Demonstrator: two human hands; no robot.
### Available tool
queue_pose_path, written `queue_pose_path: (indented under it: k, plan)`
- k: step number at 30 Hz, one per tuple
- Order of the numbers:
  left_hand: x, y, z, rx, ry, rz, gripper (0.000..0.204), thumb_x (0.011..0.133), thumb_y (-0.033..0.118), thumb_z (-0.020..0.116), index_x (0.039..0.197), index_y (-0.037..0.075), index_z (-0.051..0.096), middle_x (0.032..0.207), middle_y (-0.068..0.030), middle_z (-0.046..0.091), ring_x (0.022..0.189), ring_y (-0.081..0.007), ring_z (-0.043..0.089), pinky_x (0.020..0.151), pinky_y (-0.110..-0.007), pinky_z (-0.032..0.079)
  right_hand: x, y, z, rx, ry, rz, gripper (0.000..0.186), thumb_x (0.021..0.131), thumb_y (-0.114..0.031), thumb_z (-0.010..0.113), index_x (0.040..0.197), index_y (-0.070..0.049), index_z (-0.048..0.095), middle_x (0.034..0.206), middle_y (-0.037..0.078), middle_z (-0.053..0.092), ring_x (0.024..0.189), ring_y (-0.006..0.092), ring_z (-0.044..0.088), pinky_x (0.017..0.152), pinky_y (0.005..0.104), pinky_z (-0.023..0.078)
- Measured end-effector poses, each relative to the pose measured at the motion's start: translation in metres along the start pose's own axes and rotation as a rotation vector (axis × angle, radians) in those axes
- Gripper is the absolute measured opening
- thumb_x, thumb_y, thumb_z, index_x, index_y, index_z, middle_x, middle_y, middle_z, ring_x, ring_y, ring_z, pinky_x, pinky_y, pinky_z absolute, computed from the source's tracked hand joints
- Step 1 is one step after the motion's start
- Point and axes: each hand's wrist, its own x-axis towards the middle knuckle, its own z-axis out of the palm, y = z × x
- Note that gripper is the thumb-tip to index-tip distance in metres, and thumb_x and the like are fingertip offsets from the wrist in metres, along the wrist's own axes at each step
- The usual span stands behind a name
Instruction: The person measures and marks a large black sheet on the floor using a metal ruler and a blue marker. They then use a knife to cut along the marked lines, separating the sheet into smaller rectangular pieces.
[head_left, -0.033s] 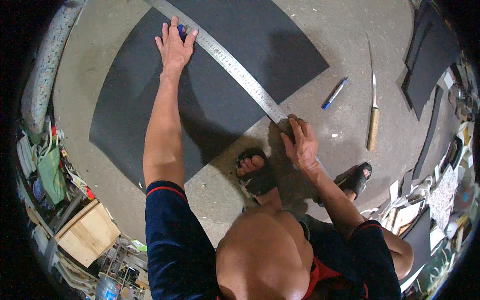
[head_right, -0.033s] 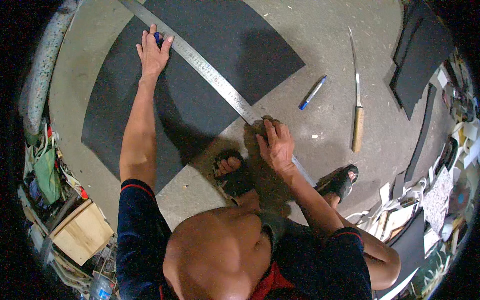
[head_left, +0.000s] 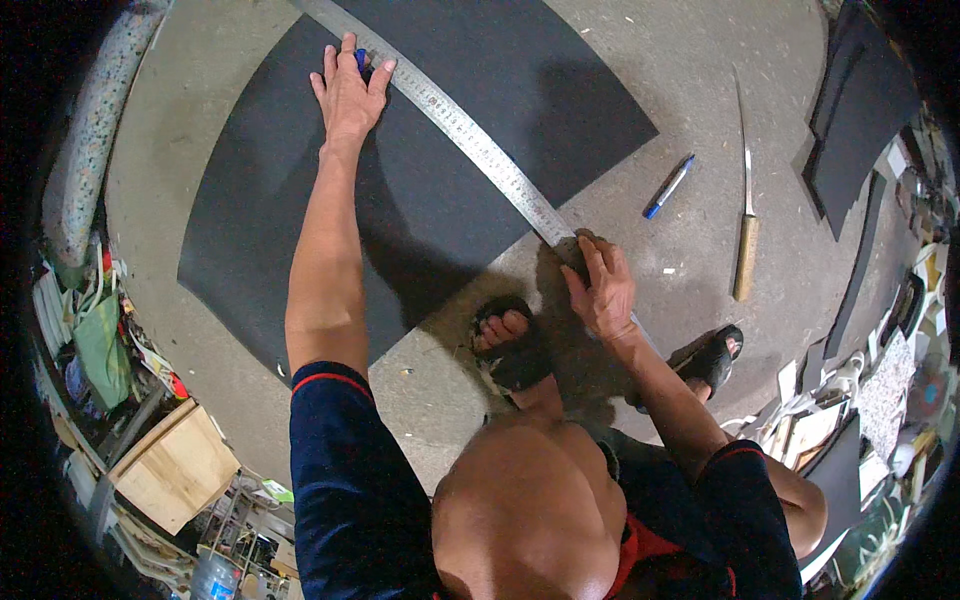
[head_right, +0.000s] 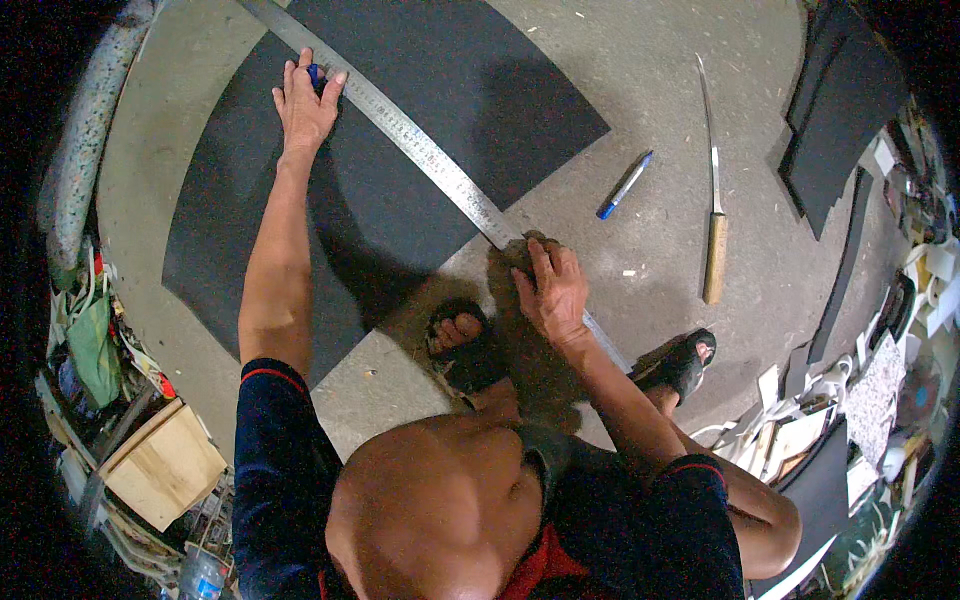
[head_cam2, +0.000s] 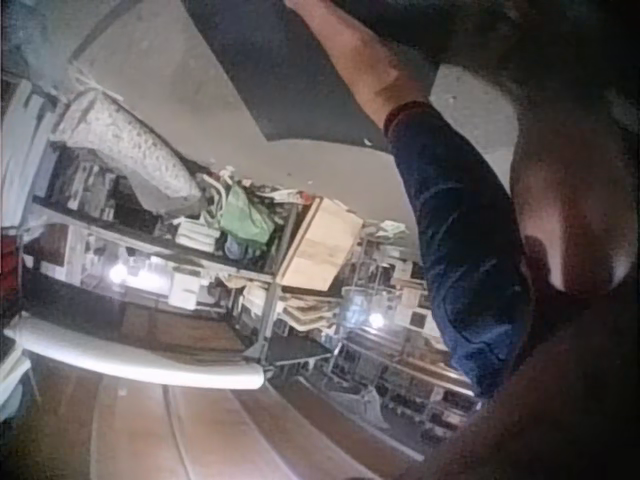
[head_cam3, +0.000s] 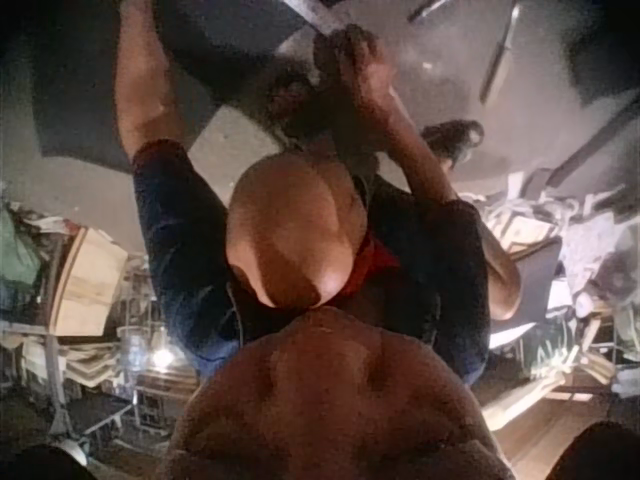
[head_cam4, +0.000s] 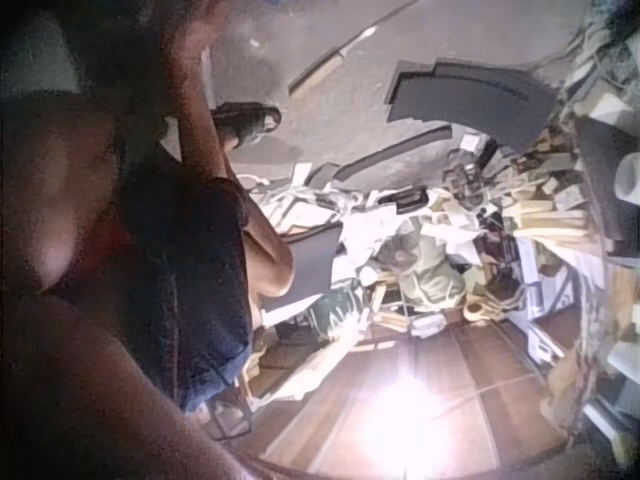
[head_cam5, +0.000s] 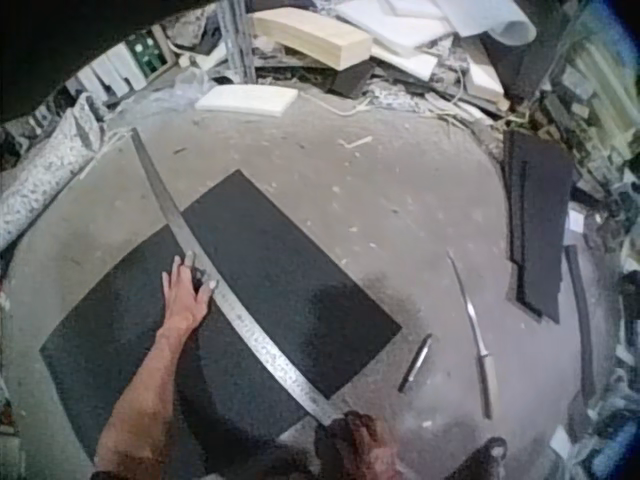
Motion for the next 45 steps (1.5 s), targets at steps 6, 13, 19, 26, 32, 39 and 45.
queue_pose_path:
  k: [6,13,19,26,32,39,45]
  plan:
    - [-0.001,0.002,0.000,-0.015,-0.011,-0.003,0.082,0.095,0.050,0.064,0.156,0.005,0.033,0.148,-0.0210,0.052,0.152,-0.0383,0.025,0.123,-0.062,0.011,0.002,-0.005,-0.005,0.007,-0.018,0.020,0.054,0.079,-0.012,0.080,0.128,-0.001,0.061,0.119,0.019,0.063,0.106,0.0385,0.063,0.088,0.0442,0.055]
    - [0.005,0.005,0.003,-0.004,0.003,0.003,0.083,0.095,0.050,0.064,0.156,0.004,0.033,0.150,-0.0217,0.049,0.152,-0.0386,0.025,0.123,-0.062,0.011,0.007,0.009,0.003,0.008,-0.016,0.008,0.057,0.078,-0.013,0.082,0.129,-0.002,0.060,0.119,0.018,0.063,0.106,0.0389,0.063,0.089,0.0441,0.055]
    - [0.004,0.012,-0.003,0.062,0.007,-0.013,0.085,0.093,0.049,0.065,0.156,0.001,0.031,0.158,-0.0205,0.038,0.152,-0.0376,0.025,0.124,-0.058,0.012,0.008,0.004,-0.003,0.010,0.009,0.038,0.058,0.075,-0.016,0.085,0.128,-0.005,0.063,0.120,0.017,0.062,0.108,0.0374,0.060,0.091,0.0448,0.053]
    - [0.004,0.020,-0.010,-0.023,-0.044,-0.074,0.084,0.094,0.048,0.064,0.158,0.005,0.029,0.160,-0.0199,0.036,0.153,-0.0375,0.024,0.124,-0.058,0.011,0.008,0.004,0.000,-0.022,-0.007,0.028,0.056,0.074,-0.017,0.086,0.124,-0.005,0.065,0.120,0.016,0.061,0.110,0.0363,0.059,0.092,0.0447,0.052]
    - [0.004,0.019,-0.010,-0.002,-0.051,-0.091,0.085,0.093,0.046,0.067,0.157,0.004,0.029,0.161,-0.0181,0.036,0.154,-0.0349,0.023,0.126,-0.057,0.010,0.011,-0.003,-0.005,-0.033,-0.033,0.061,0.054,0.074,-0.015,0.085,0.123,-0.004,0.066,0.120,0.016,0.061,0.110,0.0362,0.059,0.092,0.0437,0.052]
    - [0.003,0.020,-0.008,-0.038,-0.025,-0.078,0.085,0.092,0.045,0.068,0.156,0.004,0.030,0.160,-0.0182,0.038,0.153,-0.0352,0.024,0.126,-0.057,0.010,0.009,0.002,-0.005,-0.010,-0.032,0.056,0.054,0.075,-0.017,0.084,0.125,-0.005,0.065,0.120,0.015,0.061,0.108,0.0363,0.060,0.089,0.0440,0.054]
    - [0.003,0.019,-0.010,-0.028,-0.030,-0.076,0.085,0.090,0.044,0.070,0.155,0.004,0.032,0.157,-0.0200,0.040,0.152,-0.0369,0.027,0.125,-0.058,0.011,0.008,0.004,-0.005,-0.025,-0.010,0.004,0.055,0.077,-0.018,0.083,0.127,-0.006,0.064,0.120,0.016,0.061,0.107,0.0373,0.060,0.088,0.0447,0.054]
